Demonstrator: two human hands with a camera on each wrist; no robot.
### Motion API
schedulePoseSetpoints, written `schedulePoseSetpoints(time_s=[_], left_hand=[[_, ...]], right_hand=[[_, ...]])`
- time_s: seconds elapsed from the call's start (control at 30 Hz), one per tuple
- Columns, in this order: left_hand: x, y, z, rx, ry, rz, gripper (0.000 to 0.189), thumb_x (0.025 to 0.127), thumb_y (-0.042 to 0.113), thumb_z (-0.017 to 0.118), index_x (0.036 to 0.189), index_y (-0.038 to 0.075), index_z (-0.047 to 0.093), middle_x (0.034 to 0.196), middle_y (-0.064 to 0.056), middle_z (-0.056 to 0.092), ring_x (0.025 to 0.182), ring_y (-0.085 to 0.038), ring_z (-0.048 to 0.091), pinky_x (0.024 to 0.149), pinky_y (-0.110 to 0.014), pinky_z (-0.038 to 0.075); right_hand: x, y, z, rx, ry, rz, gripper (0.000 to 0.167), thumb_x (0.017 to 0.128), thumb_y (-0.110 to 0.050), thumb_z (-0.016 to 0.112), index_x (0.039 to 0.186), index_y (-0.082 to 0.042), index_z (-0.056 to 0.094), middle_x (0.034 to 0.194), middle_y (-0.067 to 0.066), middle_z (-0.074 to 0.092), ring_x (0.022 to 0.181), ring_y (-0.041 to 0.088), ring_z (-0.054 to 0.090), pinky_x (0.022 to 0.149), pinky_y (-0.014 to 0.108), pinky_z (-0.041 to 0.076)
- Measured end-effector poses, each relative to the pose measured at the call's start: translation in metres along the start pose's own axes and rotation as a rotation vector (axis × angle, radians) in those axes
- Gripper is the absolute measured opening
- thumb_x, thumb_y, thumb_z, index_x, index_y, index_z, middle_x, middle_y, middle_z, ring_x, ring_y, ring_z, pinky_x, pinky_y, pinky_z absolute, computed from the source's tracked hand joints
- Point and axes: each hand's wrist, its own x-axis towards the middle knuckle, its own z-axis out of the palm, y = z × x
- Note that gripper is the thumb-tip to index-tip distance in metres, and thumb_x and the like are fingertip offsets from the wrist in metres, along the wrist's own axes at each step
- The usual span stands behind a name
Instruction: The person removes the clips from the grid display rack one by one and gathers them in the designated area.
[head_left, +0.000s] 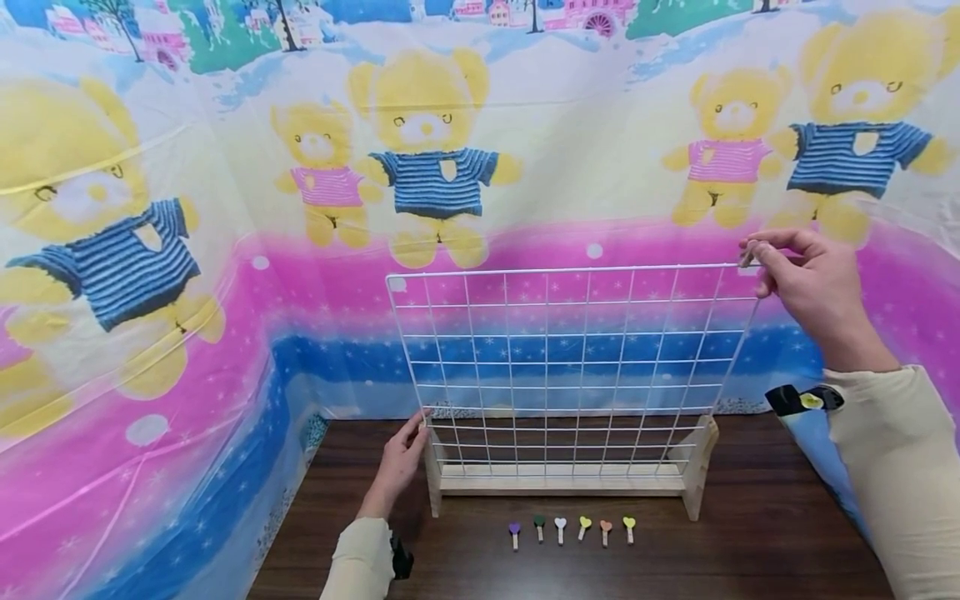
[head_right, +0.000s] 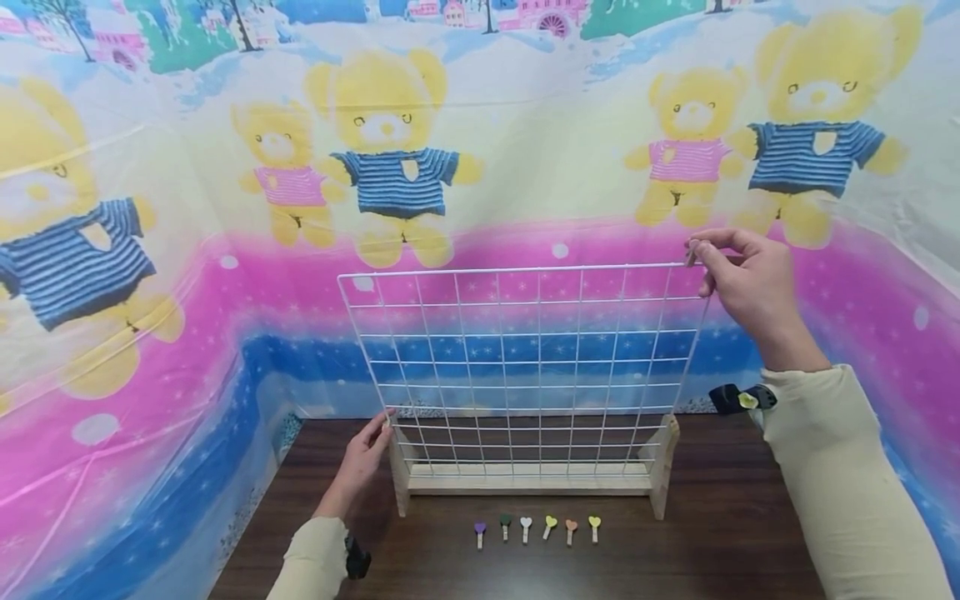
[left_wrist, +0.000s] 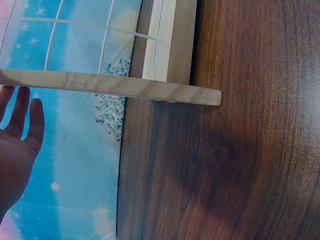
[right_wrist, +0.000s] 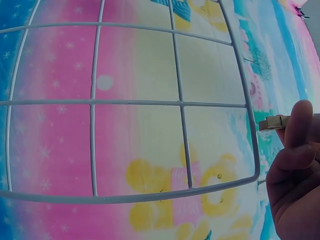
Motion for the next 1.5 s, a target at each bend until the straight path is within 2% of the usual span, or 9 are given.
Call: schedulePoseSetpoints(time_s=[0.1,0.23,0.33,0.47,0.6,0.9,1.03,1.3,1.5], left_hand=[[-0.002,0.001,0.0,0.014,-0.006,0.014,0.041,0.1,0.018,0.049,0.14,0.008,0.048,0.129,-0.022,0.053,0.11,-0.032,0.054,0.085,-0.044,0.046],[-0.01,0.019,-0.003,-0.002,-0.021,0.023,0.041,0.1,0.015,0.049,0.139,0.004,0.047,0.13,-0.026,0.051,0.111,-0.036,0.053,0.086,-0.049,0.046],[-0.011,0.023,-0.003,-0.021,-0.02,0.005,0.04,0.1,0.013,0.048,0.139,0.003,0.046,0.131,-0.026,0.05,0.112,-0.038,0.052,0.087,-0.05,0.045],[-0.005,0.007,0.0,0.02,-0.005,-0.001,0.042,0.1,0.02,0.048,0.14,0.008,0.047,0.132,-0.022,0.051,0.111,-0.033,0.053,0.086,-0.046,0.046],[-0.004,0.001,0.002,0.025,0.008,-0.009,0.042,0.1,0.024,0.049,0.14,0.013,0.048,0.136,-0.018,0.05,0.114,-0.03,0.052,0.089,-0.046,0.045],[-0.003,0.003,0.001,-0.001,0.006,-0.013,0.041,0.1,0.022,0.049,0.14,0.013,0.048,0.138,-0.017,0.048,0.116,-0.03,0.051,0.091,-0.049,0.043],[-0.003,0.002,0.001,0.006,0.007,-0.007,0.041,0.1,0.022,0.049,0.14,0.012,0.048,0.139,-0.019,0.046,0.116,-0.031,0.051,0.09,-0.049,0.043],[-0.003,0.0,0.002,0.02,0.012,0.005,0.042,0.1,0.025,0.049,0.14,0.013,0.048,0.137,-0.019,0.047,0.113,-0.031,0.052,0.089,-0.048,0.044],[-0.003,0.0,0.002,0.021,0.015,0.006,0.042,0.1,0.025,0.049,0.14,0.011,0.048,0.136,-0.018,0.049,0.113,-0.03,0.053,0.089,-0.047,0.045]], right_hand=[[-0.004,0.0,-0.001,-0.007,0.001,-0.021,0.025,0.093,-0.014,0.06,0.112,0.0,0.067,0.091,-0.004,0.066,0.052,0.009,0.055,0.054,0.015,0.048],[-0.012,-0.001,-0.002,-0.043,-0.008,-0.03,0.025,0.093,-0.014,0.06,0.111,0.001,0.067,0.088,-0.007,0.067,0.05,0.01,0.056,0.053,0.015,0.047],[-0.019,0.001,-0.003,-0.062,-0.021,-0.028,0.024,0.093,-0.014,0.06,0.112,0.0,0.067,0.087,-0.009,0.067,0.05,0.01,0.056,0.053,0.015,0.047],[-0.029,0.007,-0.004,-0.085,-0.034,-0.056,0.024,0.093,-0.011,0.061,0.112,0.001,0.067,0.083,-0.009,0.067,0.049,0.011,0.054,0.052,0.015,0.047],[-0.039,0.014,-0.004,-0.133,-0.061,-0.077,0.023,0.092,-0.011,0.061,0.111,0.001,0.067,0.08,-0.01,0.067,0.048,0.013,0.054,0.05,0.016,0.046],[-0.062,0.034,-0.002,-0.238,-0.123,-0.055,0.023,0.093,-0.014,0.061,0.111,-0.003,0.069,0.081,-0.009,0.068,0.049,0.014,0.054,0.042,0.024,0.039],[-0.071,0.043,-0.001,-0.278,-0.151,-0.002,0.026,0.094,-0.02,0.061,0.114,-0.005,0.069,0.079,-0.008,0.068,0.051,0.016,0.055,0.036,0.029,0.032],[-0.083,0.054,0.001,-0.318,-0.223,0.028,0.033,0.094,-0.028,0.061,0.117,-0.005,0.068,0.06,0.002,0.061,0.052,0.015,0.054,0.041,0.03,0.031],[-0.089,0.061,0.004,-0.309,-0.254,0.06,0.033,0.093,-0.03,0.061,0.115,-0.007,0.069,0.059,0.005,0.06,0.052,0.017,0.054,0.038,0.031,0.029]])
